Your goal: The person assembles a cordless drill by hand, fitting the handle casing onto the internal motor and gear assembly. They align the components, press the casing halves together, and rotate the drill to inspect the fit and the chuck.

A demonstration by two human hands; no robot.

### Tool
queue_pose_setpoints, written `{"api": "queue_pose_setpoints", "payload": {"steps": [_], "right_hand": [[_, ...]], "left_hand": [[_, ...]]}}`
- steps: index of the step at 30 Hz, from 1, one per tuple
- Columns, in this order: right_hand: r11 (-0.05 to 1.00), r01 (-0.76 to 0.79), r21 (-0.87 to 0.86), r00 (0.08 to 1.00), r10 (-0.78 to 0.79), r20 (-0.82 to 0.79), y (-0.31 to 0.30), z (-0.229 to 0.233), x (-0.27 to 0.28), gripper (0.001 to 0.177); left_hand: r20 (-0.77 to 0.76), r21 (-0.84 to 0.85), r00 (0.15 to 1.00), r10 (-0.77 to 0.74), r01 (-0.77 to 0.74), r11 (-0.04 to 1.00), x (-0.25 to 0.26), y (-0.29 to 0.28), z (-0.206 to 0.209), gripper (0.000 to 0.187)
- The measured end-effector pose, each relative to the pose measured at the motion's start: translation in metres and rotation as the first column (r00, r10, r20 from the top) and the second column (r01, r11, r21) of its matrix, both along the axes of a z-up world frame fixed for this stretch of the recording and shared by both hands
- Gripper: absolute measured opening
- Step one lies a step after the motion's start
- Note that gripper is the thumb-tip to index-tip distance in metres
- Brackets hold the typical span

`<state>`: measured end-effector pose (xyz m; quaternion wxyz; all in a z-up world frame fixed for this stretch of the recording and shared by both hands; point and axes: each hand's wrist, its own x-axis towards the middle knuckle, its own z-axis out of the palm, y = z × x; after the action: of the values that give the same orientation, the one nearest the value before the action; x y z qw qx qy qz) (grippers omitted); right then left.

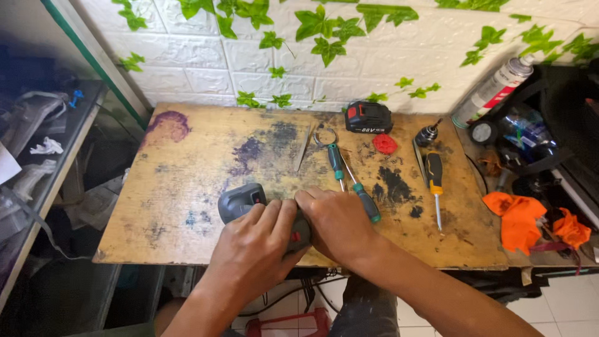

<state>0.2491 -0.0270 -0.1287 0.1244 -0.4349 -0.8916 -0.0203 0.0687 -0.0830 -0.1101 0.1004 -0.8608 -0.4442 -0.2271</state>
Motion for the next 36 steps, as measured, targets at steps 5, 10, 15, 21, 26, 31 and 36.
{"api": "queue_pose_setpoints", "payload": {"steps": [5,10,15,21,26,31,36], "right_hand": [[0.996,-0.007,-0.09,1.0,0.009,0.013,-0.004,0.007,0.003,0.007],[0.975,-0.079,-0.208,0.996,0.083,0.013,0.005,0.028,0.002,0.034],[0.796,-0.545,-0.264,0.746,0.316,-0.586,0.011,0.04,0.006,0.057],[0.896,-0.444,-0.006,0.536,0.26,-0.803,0.018,0.007,-0.029,0.06],[0.932,-0.362,0.014,0.499,0.207,-0.842,0.033,-0.005,-0.041,0.059],[0.967,-0.249,0.06,0.438,0.168,-0.883,0.039,-0.017,-0.054,0.057],[0.979,-0.204,0.018,0.429,0.106,-0.897,0.041,-0.016,-0.053,0.051]], "left_hand": [[-0.002,0.075,1.0,-0.029,0.029,0.997,0.003,-0.005,-0.003,0.061],[0.076,-0.005,0.997,-0.021,0.021,1.0,-0.019,0.002,0.004,0.069],[0.235,-0.157,0.969,-0.079,0.118,0.98,-0.061,0.01,0.018,0.071],[0.394,-0.338,0.915,-0.081,0.227,0.913,-0.084,0.027,0.045,0.066],[0.473,-0.371,0.88,0.027,0.171,0.913,-0.084,0.047,0.041,0.07],[0.751,-0.174,0.634,0.185,-0.079,0.982,-0.052,0.066,0.007,0.034],[0.769,-0.165,0.581,0.268,-0.225,0.96,-0.039,0.079,0.017,0.042]]}}
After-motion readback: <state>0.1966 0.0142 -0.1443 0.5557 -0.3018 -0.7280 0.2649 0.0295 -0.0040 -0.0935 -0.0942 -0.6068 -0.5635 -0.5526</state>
